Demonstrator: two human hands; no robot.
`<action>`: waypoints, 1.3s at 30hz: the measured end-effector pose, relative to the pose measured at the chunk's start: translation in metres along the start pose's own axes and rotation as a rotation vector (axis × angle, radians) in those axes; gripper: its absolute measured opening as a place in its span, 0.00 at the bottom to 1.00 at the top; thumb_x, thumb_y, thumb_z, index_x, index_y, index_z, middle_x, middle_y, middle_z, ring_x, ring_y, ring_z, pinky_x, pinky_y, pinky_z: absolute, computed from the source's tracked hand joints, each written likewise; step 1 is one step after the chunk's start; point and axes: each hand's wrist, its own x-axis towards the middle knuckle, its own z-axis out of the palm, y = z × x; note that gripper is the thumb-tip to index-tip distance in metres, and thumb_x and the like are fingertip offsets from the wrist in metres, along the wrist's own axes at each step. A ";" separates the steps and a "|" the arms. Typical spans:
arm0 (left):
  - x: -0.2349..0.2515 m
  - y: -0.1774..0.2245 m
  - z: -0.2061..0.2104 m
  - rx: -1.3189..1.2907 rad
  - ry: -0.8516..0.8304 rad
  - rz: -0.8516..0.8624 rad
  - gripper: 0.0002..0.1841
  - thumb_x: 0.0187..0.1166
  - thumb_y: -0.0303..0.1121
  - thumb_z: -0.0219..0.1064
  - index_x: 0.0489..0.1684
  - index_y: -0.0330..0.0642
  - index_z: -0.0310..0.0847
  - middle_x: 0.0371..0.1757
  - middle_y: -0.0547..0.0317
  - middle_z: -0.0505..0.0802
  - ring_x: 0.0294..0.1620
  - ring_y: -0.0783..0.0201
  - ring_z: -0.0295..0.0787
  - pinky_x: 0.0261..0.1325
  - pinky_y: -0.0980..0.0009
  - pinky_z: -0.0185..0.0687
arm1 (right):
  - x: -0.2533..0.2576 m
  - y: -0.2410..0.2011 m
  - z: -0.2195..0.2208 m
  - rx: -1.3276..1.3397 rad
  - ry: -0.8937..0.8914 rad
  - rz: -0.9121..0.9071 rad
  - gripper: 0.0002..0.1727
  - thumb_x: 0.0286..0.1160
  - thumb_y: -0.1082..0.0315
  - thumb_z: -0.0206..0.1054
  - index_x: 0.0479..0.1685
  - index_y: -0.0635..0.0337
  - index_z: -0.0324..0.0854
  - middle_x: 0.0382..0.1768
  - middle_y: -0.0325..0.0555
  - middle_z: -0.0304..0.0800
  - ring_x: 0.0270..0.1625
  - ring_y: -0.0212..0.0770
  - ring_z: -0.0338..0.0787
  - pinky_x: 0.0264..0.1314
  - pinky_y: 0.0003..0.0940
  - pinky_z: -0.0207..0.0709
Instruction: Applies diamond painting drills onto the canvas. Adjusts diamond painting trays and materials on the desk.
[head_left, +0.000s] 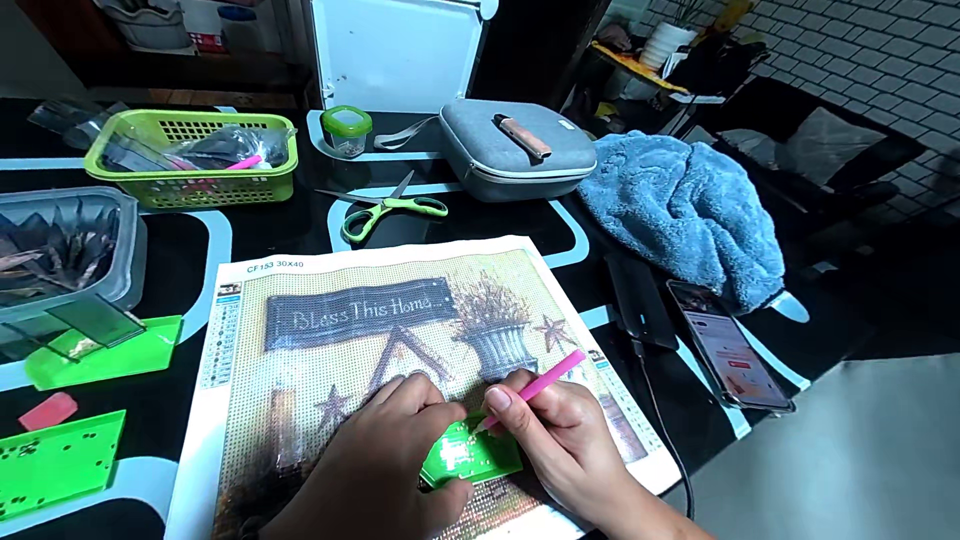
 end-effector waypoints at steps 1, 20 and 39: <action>0.000 0.000 0.000 0.001 -0.004 -0.003 0.23 0.60 0.53 0.74 0.52 0.52 0.93 0.42 0.63 0.90 0.42 0.66 0.88 0.41 0.72 0.85 | 0.000 0.000 0.000 0.004 -0.002 -0.005 0.20 0.93 0.61 0.57 0.33 0.65 0.83 0.26 0.41 0.87 0.33 0.25 0.87 0.38 0.20 0.82; 0.001 0.001 -0.002 -0.025 -0.031 -0.014 0.25 0.59 0.51 0.75 0.56 0.52 0.93 0.44 0.61 0.91 0.43 0.63 0.89 0.43 0.70 0.86 | -0.002 -0.001 -0.017 0.178 0.174 0.212 0.17 0.92 0.60 0.56 0.34 0.55 0.86 0.28 0.30 0.91 0.27 0.18 0.86 0.29 0.13 0.79; 0.005 0.011 -0.020 -0.118 -0.189 -0.108 0.26 0.64 0.46 0.79 0.61 0.44 0.91 0.50 0.49 0.91 0.49 0.52 0.89 0.49 0.59 0.86 | -0.015 0.017 -0.044 -0.038 0.311 0.250 0.16 0.91 0.60 0.57 0.31 0.51 0.83 0.24 0.30 0.88 0.22 0.20 0.82 0.25 0.12 0.75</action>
